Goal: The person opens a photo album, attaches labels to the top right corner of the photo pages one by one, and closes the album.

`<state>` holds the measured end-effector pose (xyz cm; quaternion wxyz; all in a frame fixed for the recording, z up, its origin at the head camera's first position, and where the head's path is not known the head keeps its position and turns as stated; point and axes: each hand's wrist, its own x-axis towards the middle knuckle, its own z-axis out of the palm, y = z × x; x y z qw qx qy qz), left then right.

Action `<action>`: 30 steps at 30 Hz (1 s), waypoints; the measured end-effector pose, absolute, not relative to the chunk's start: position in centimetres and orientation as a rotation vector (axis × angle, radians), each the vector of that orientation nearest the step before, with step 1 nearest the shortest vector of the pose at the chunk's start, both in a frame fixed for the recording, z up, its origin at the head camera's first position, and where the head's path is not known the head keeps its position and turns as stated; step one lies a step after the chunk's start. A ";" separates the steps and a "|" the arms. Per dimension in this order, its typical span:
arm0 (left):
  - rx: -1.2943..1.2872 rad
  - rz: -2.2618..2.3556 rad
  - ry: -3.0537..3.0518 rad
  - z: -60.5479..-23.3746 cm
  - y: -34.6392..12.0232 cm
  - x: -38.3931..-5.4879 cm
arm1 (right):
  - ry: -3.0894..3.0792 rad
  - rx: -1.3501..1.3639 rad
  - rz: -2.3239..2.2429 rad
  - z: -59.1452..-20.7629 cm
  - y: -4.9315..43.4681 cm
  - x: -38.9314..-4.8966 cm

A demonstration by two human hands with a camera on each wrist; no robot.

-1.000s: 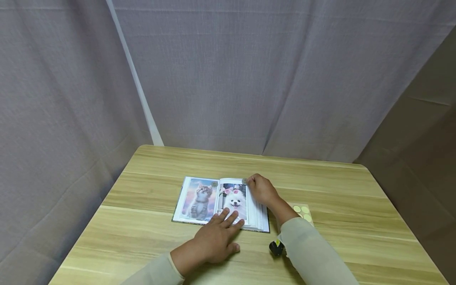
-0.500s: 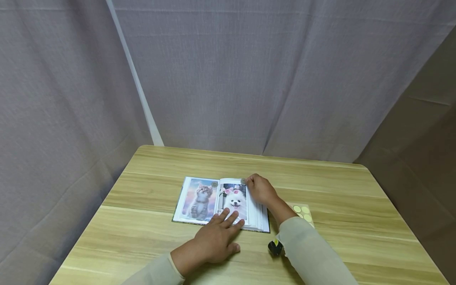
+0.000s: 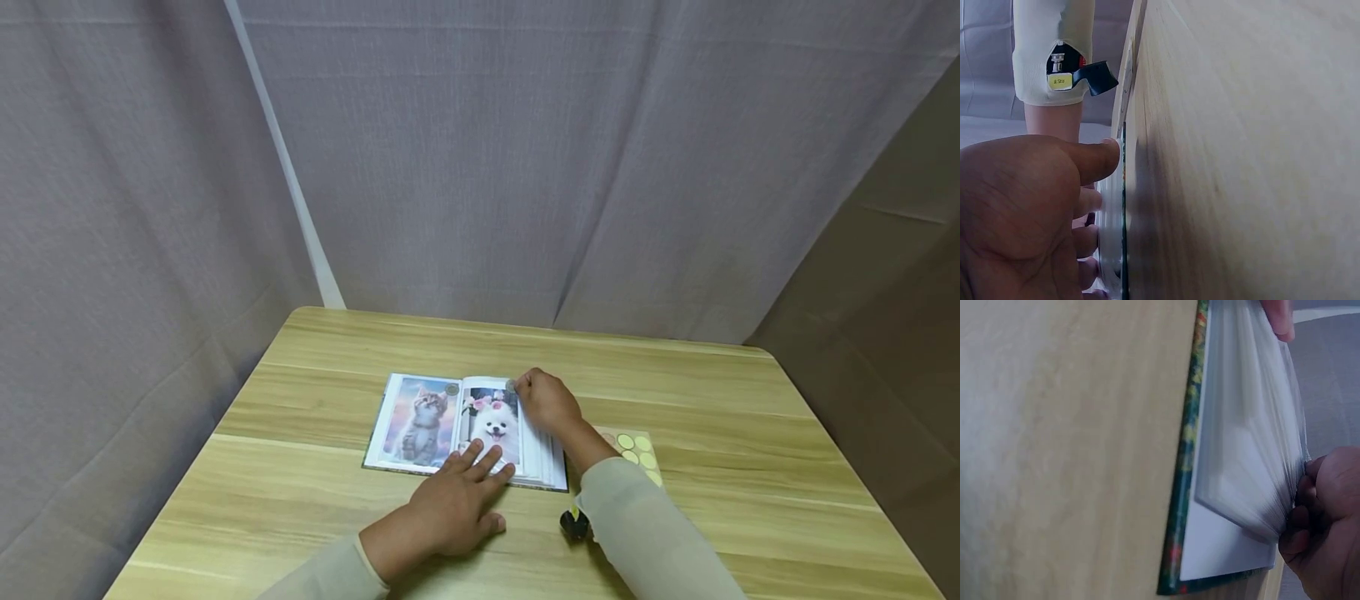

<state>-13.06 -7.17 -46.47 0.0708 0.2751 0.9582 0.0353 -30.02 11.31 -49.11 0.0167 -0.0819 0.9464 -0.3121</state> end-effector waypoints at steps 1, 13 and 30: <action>0.828 0.107 2.883 -46.4 -7.2 -13.0 | 2.949 -0.251 -0.966 -49.1 11.3 -30.0; 0.824 0.095 2.893 -46.5 -7.0 -13.0 | 3.007 -0.202 -0.996 -49.4 11.1 -29.9; 0.833 0.092 2.888 -46.6 -7.3 -13.2 | 3.024 -0.555 -0.980 -49.5 12.1 -29.1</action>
